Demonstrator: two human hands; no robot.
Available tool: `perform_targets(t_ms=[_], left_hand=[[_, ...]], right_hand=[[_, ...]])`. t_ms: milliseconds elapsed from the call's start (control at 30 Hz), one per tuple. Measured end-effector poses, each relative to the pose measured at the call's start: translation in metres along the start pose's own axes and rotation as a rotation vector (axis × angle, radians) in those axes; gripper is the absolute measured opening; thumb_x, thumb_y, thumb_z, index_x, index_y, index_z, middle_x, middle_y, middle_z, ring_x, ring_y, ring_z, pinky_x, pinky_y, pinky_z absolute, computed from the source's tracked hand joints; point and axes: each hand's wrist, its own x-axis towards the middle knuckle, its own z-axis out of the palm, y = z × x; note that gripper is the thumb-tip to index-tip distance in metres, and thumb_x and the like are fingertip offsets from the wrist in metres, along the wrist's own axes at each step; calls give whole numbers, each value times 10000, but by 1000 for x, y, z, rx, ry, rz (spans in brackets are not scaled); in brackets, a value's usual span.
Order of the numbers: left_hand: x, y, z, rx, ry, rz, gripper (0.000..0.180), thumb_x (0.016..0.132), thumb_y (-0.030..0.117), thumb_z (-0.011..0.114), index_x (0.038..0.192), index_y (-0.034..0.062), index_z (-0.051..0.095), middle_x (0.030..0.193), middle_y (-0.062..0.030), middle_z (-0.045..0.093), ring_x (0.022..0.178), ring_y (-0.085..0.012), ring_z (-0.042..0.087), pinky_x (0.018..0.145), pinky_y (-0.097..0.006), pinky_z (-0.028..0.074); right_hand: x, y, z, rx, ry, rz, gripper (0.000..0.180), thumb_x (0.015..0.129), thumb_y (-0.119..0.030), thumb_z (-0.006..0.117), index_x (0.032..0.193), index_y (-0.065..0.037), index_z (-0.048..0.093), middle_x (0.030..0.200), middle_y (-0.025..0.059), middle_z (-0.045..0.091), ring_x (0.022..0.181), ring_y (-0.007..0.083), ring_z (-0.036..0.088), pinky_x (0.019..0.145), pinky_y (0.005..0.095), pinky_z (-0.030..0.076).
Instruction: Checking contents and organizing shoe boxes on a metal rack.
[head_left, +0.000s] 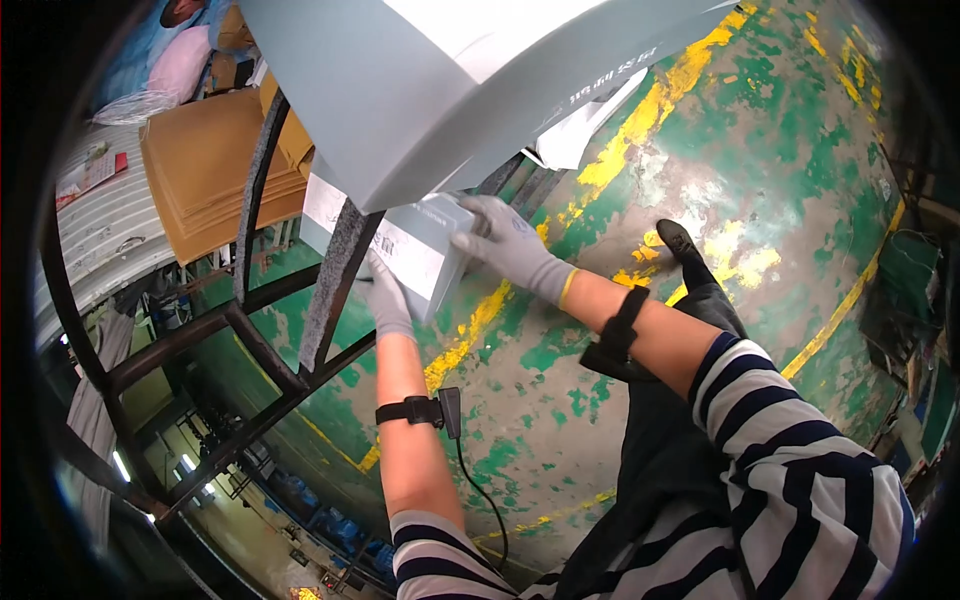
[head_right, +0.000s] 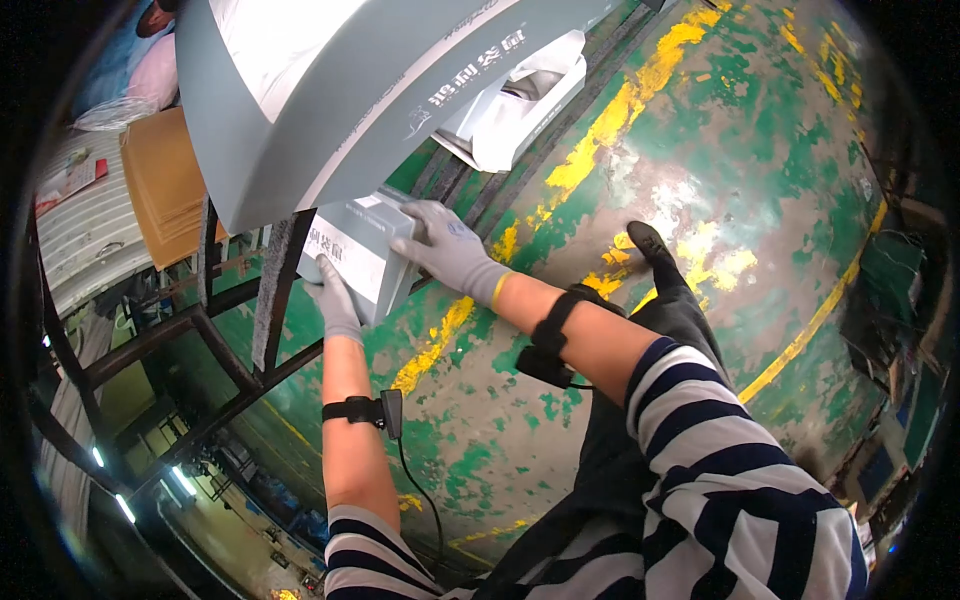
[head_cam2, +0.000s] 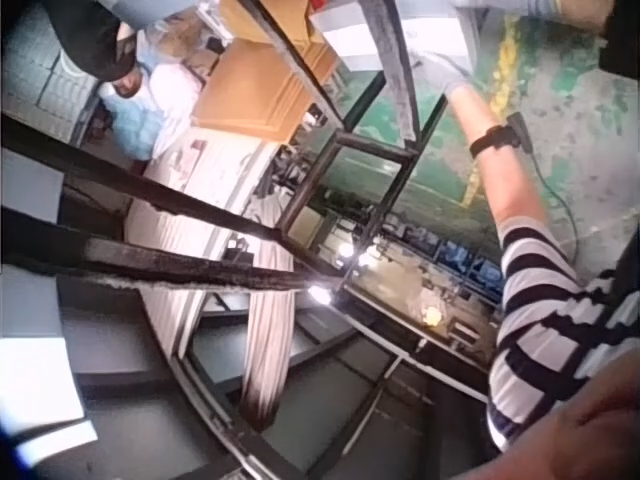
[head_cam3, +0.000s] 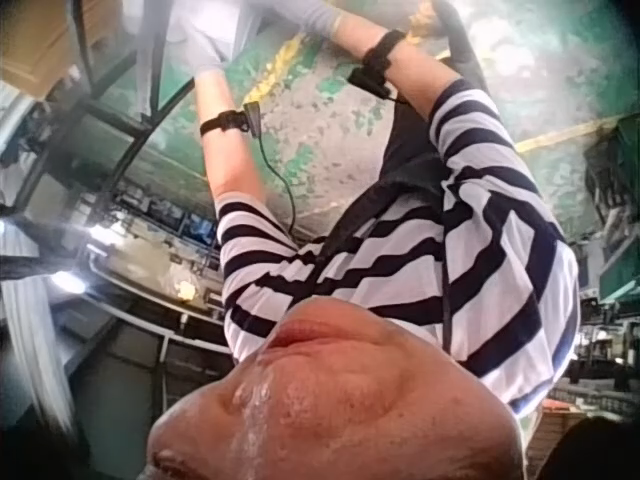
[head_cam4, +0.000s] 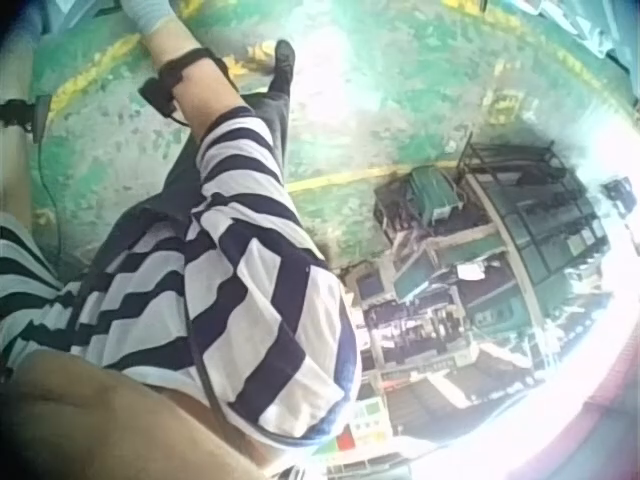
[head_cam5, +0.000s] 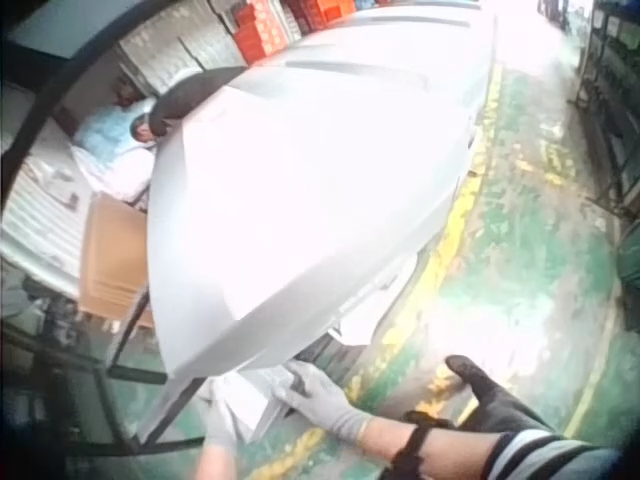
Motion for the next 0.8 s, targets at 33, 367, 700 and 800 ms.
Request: perform_targets(t_ms=[33, 367, 700, 800], left_hand=[[0, -2, -12, 547, 136, 312, 655, 1017, 423, 478, 1488, -18, 365, 1538, -211, 375, 1426, -370, 329, 1190, -463, 240], [-24, 52, 33, 875, -410, 1130, 883, 776, 367, 654, 1507, 3, 317, 1559, -274, 287, 1474, -436, 218, 1177, -620, 95], [-59, 68, 75, 962, -452, 1127, 1044, 624, 329, 793, 1512, 69, 311, 1564, -274, 245, 1472, -469, 178, 1134, -685, 118], [-59, 71, 75, 924, -430, 1117, 1015, 635, 286, 785, 1516, 97, 317, 1570, -265, 237, 1474, -463, 171, 1132, -684, 119]], right_hand=[[-9, 11, 4, -54, -47, -67, 669, 889, -391, 695, 1379, 5, 471, 1336, 208, 527, 1290, 361, 484, 1099, 411, 384], [9, 71, 5, 1326, -252, 753, 922, 873, -673, 616, 1529, -99, 315, 1582, 147, 310, 1460, 356, 277, 1154, 628, 218], [4, 62, -37, 1332, -455, 764, 958, 838, -634, 692, 1579, -224, 243, 1655, 63, 165, 1515, 351, 136, 1107, 737, 162], [6, 62, -30, 1304, -496, 793, 929, 851, -607, 696, 1574, -220, 260, 1643, 64, 208, 1511, 360, 154, 1105, 731, 181]])
